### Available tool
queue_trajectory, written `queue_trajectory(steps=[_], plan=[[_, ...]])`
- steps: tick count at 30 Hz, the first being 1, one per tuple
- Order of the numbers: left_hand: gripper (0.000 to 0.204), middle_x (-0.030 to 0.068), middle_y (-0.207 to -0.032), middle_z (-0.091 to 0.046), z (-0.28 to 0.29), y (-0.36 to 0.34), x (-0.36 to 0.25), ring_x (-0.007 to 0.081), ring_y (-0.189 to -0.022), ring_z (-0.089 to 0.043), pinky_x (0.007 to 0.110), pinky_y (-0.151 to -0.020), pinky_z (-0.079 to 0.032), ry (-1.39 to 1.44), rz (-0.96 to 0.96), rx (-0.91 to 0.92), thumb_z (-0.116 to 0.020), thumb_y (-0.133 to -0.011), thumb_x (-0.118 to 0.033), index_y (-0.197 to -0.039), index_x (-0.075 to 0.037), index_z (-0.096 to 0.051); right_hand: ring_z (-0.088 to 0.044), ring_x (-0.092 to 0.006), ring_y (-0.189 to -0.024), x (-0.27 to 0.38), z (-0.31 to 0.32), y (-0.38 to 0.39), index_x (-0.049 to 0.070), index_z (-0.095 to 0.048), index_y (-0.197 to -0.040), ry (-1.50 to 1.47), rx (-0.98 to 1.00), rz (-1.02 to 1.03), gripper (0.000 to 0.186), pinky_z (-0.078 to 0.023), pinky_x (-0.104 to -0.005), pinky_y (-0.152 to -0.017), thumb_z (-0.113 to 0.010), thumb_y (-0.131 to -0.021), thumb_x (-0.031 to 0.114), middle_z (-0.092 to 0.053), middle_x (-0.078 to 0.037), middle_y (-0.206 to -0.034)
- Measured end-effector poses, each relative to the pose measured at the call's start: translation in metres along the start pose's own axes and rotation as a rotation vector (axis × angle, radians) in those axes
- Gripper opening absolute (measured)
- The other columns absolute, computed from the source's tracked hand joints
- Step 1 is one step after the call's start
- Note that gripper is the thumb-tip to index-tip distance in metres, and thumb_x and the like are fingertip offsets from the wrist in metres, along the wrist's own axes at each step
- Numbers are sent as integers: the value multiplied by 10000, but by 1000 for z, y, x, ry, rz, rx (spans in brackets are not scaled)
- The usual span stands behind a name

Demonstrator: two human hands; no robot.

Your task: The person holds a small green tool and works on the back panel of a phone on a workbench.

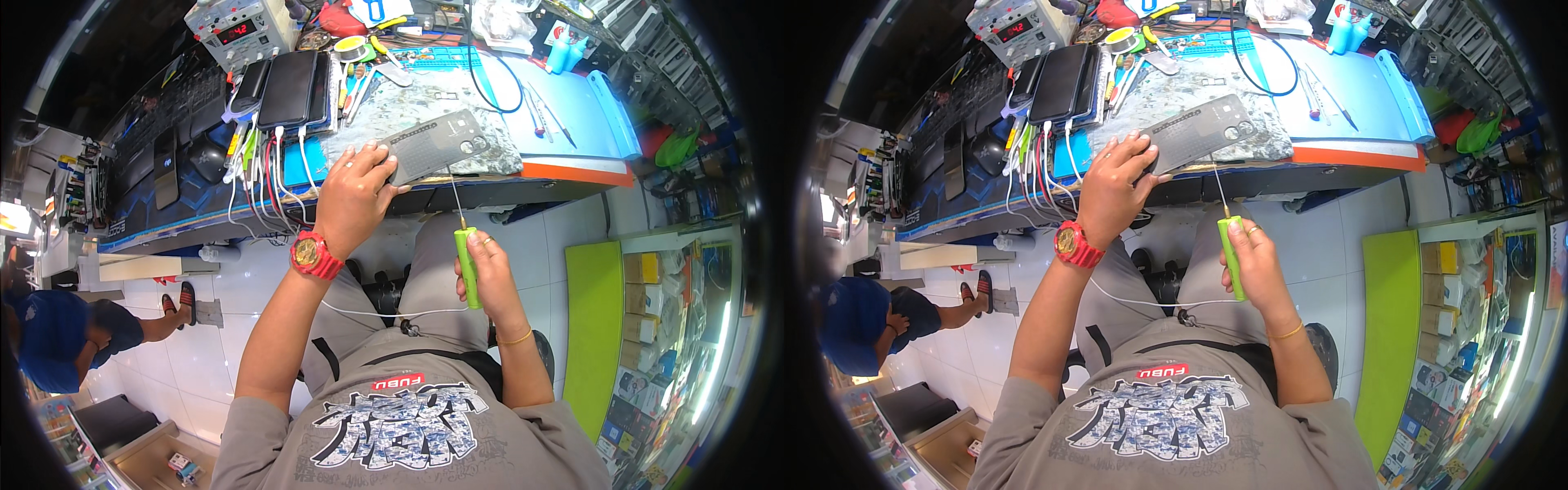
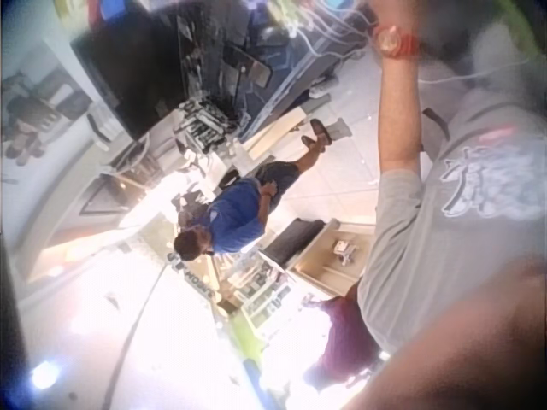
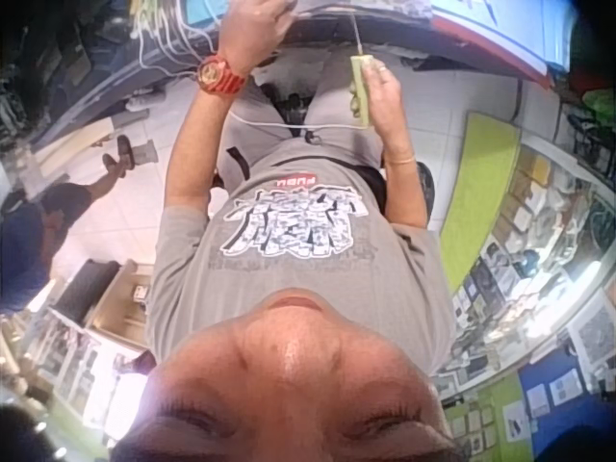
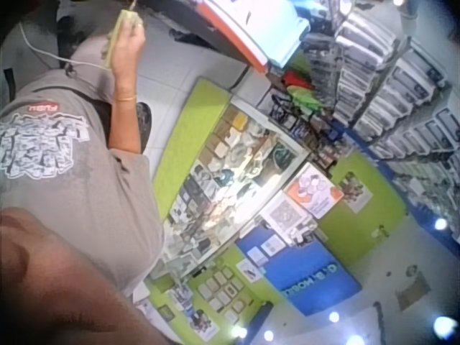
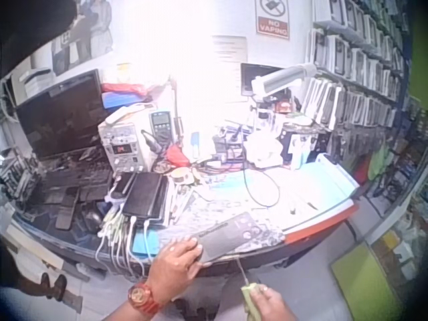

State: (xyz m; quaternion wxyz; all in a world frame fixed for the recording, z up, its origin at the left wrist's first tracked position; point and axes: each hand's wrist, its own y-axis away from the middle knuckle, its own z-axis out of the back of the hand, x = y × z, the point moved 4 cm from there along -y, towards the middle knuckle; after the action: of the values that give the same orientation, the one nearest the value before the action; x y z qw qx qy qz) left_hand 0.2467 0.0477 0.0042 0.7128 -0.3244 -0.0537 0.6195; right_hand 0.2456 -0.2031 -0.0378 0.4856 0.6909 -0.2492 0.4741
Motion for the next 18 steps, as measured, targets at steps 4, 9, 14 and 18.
queue_trajectory(steps=[4, 9, 14, 18], plan=[[338, 136, -1286, -701, 0, 1, 1, 350, -1300, -629, 526, -1137, -466, 3, 0, -7, -797, -847, -110, -1171, -30, -741, -589, -111, -522, 0, 11, -2, 27, -577, -1293, -115, -47, -5, 449, -495, -267, -457, -516, -1116, 435, -598, -56, -779], [334, 148, -1313, -696, -1, 1, 0, 357, -1307, -624, 527, -1143, -458, -7, 5, 2, -793, -852, -112, -1171, -29, -741, -590, -94, -545, 3, -1, 12, 25, -586, -1297, 33, 19, 46, 425, -488, -257, -483, -545, -1111, 404, -596, -42, -785], [361, 145, -1319, -700, 1, 0, -1, 348, -1326, -618, 521, -1169, -439, 15, 30, 17, -815, -841, -106, -1186, -27, -745, -580, -89, -541, -10, -24, 6, 13, -596, -1307, 107, 86, 41, 446, -474, -253, -490, -573, -1100, 407, -595, -38, -793], [376, 144, -1319, -703, 2, 0, -1, 343, -1334, -616, 517, -1178, -433, 13, 25, 22, -824, -835, -100, -1195, -28, -746, -586, -97, -537, -11, -17, 0, 18, -587, -1322, 60, 26, 34, 455, -484, -256, -481, -566, -1101, 415, -593, -40, -787]])
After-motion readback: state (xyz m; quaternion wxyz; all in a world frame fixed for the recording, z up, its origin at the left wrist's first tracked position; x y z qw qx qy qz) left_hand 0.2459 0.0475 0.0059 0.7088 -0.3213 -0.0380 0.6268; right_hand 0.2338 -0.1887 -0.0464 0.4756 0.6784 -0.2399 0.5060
